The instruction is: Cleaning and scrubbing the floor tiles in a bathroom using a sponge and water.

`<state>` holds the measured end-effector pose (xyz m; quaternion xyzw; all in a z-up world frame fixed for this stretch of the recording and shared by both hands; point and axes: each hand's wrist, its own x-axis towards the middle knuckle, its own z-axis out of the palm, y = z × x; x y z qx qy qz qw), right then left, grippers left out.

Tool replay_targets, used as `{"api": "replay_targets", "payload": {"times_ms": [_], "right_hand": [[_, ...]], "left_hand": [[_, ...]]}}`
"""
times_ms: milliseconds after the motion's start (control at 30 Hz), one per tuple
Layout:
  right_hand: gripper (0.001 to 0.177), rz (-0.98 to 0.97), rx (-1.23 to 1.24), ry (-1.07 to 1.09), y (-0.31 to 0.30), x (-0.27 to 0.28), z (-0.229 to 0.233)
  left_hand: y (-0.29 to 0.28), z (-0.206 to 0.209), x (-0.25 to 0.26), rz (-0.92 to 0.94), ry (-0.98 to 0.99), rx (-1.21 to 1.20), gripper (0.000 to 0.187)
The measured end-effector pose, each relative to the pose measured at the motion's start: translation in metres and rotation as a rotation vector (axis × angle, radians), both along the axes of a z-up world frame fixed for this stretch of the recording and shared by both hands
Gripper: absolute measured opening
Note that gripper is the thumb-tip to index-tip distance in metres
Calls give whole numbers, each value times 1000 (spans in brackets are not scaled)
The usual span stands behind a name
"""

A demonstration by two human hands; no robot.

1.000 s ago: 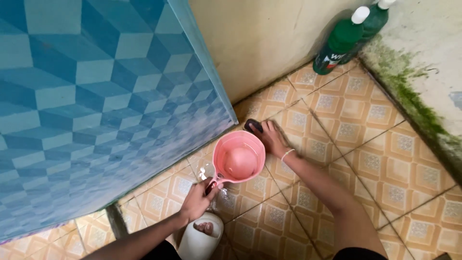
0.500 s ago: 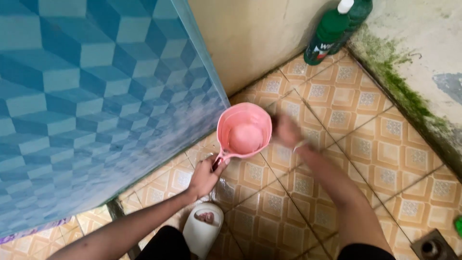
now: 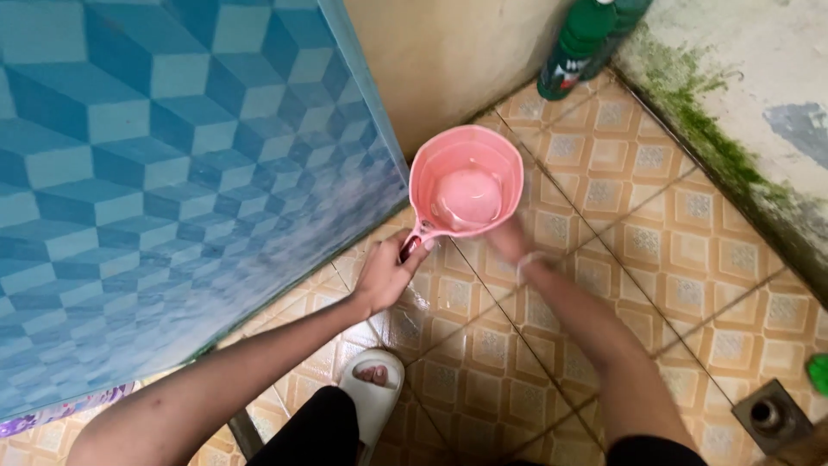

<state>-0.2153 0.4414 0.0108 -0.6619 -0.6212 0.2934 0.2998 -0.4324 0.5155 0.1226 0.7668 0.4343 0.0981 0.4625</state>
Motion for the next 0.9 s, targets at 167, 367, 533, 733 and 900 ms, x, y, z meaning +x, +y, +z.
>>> {"api": "replay_targets", "payload": {"times_ms": [167, 367, 533, 733, 900], "right_hand": [[31, -129, 146, 204, 5, -22, -16], [33, 8, -7, -3, -6, 28, -123], [37, -416, 68, -42, -27, 48, -116], [45, 127, 566, -729, -71, 9, -75], [50, -621, -289, -94, -64, 58, -33]], "left_hand": [[-1, -3, 10, -26, -34, 31, 48], [4, -10, 16, -41, -87, 38, 47], [3, -4, 15, -60, -50, -7, 47], [13, -14, 18, -58, -18, 16, 46], [18, -7, 19, -92, -12, 41, 49]]}}
